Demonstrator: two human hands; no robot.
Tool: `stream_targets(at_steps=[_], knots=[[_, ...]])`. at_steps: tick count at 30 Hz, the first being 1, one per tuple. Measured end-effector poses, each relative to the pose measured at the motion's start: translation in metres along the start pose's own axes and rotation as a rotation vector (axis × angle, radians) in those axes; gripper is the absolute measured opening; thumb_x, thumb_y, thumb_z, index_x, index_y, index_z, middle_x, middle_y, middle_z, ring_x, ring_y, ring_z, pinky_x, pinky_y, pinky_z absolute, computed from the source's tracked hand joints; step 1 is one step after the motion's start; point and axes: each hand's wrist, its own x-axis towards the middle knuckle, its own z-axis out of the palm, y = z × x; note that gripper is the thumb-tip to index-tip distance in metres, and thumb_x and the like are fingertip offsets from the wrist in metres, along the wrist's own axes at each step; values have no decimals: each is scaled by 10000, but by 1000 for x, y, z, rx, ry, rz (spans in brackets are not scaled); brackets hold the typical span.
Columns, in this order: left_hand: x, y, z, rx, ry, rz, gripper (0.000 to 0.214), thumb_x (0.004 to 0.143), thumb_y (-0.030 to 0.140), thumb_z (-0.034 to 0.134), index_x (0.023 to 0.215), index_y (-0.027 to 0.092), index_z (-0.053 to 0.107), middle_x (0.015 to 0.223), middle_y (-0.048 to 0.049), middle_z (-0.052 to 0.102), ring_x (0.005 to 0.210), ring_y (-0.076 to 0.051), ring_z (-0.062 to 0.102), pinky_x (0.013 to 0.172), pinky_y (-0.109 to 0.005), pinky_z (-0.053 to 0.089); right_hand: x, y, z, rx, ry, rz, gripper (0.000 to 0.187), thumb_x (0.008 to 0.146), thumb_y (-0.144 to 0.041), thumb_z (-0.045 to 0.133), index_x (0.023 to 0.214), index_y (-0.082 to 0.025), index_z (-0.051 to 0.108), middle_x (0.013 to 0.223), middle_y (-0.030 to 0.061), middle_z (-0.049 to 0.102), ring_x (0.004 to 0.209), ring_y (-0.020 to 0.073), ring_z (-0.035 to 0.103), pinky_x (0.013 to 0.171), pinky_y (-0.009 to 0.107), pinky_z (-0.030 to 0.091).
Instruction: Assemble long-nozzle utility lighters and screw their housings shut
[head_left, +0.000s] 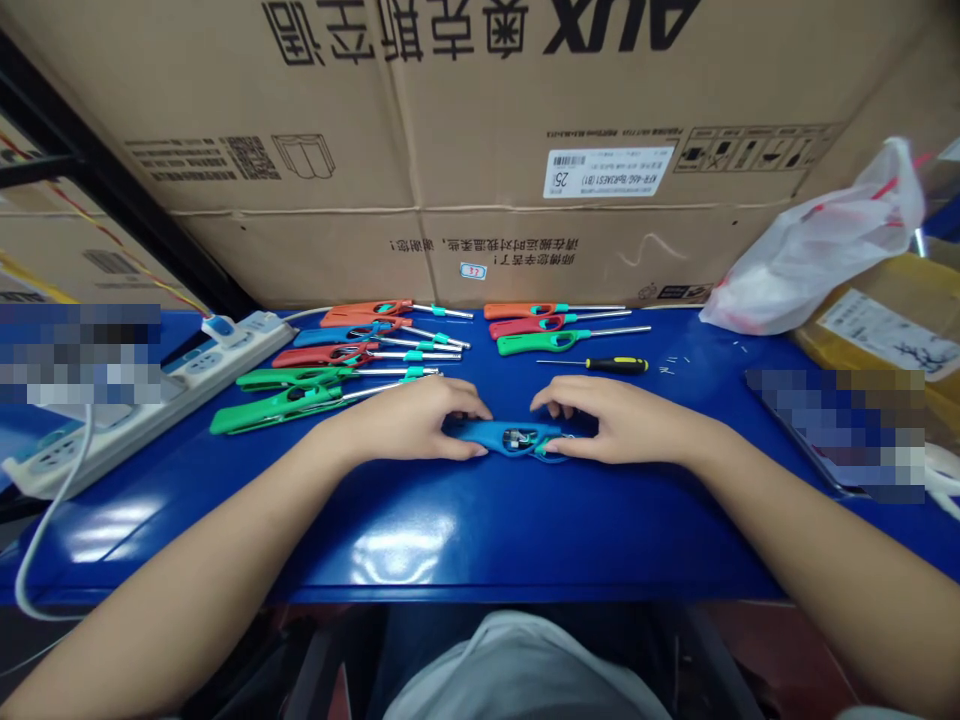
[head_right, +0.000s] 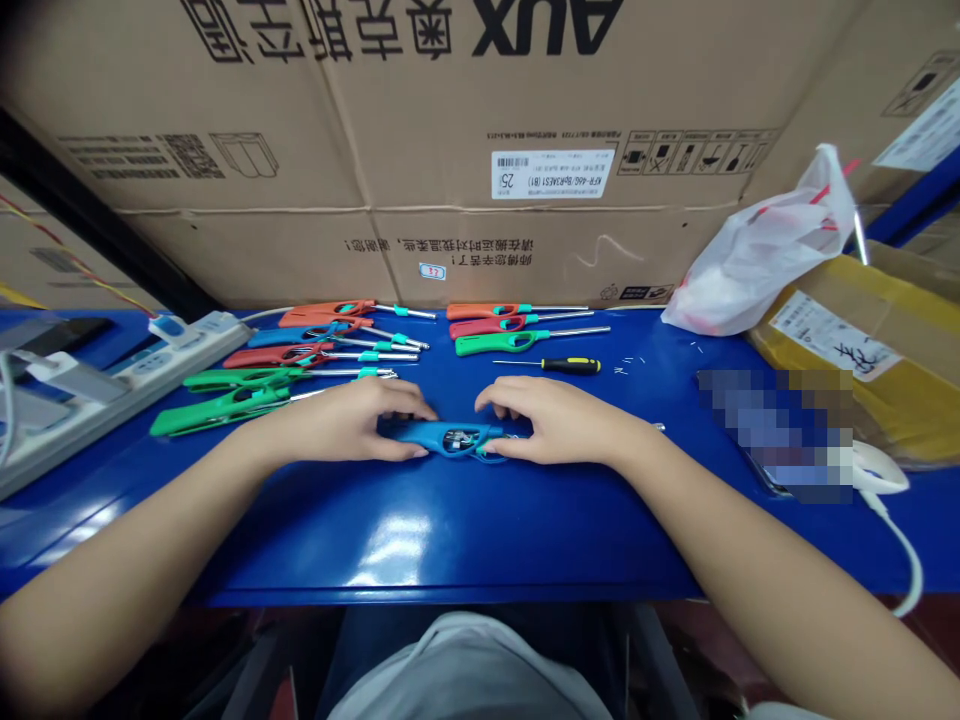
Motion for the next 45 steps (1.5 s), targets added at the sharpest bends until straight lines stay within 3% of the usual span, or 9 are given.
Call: stream_targets(at_steps=[10,14,19,24,26,30,34,39,45], knots=[[3,1,7,-34,140,78,418,879,291,735,1282,191,687,1205,-93,715,1072,-230,696,969,-326,532,4,5,4,-29,46,-61,265,980,-391,617,1127,-185,697,1066,91,677,964,223,656,875,354,512],[7,-1,17,-214,338,39,293,986,283,579,1228,174,704,1064,-85,754,934,-175,725,803,-268,584,3,9,-4,-15,124,-26,260,1038,-332,481,1005,-185,692,1012,88,679,926,208,650,861,351,506],[17,-1,34,-371,502,-15,275,1003,288,552,1166,149,724,940,-67,724,689,-115,690,685,-250,578,1,10,-3,-8,87,-14,239,1001,-414,567,1101,-210,640,1066,77,668,935,208,626,843,345,507],[12,3,26,-149,383,33,207,955,341,628,988,174,745,860,-47,695,748,-146,638,700,-267,522,2,-2,5,-44,19,-119,496,881,-574,702,1229,-232,615,1190,92,622,1094,249,600,966,393,478],[9,4,21,-57,308,93,215,944,352,630,1026,181,732,910,-59,698,836,-175,648,789,-297,527,2,-6,7,-85,10,-146,560,807,-606,764,1209,-238,632,1218,101,608,1123,274,582,981,423,466],[6,3,18,20,193,164,326,950,343,595,1223,187,680,1136,-103,701,1053,-234,657,952,-349,509,3,-11,11,-150,-24,-178,421,883,-508,729,1183,-226,641,1189,99,646,1098,272,584,978,437,451],[7,4,20,-24,131,181,458,935,442,639,1307,175,645,1170,-117,719,1062,-252,674,965,-364,515,5,-8,13,-161,32,-198,263,1031,-414,531,1092,-201,673,1055,84,705,1019,242,612,951,406,446],[7,4,20,-84,261,59,525,909,420,666,1372,181,598,1198,-109,720,1021,-233,700,910,-345,548,7,4,7,-197,225,17,343,1062,-335,419,875,-190,666,855,78,710,840,226,629,819,377,466],[9,0,25,118,266,32,642,874,441,692,1449,206,532,1435,-130,579,1284,-305,577,1110,-456,455,5,19,-1,-417,144,189,346,1044,-332,414,816,-199,638,854,85,700,836,245,634,734,373,453]])
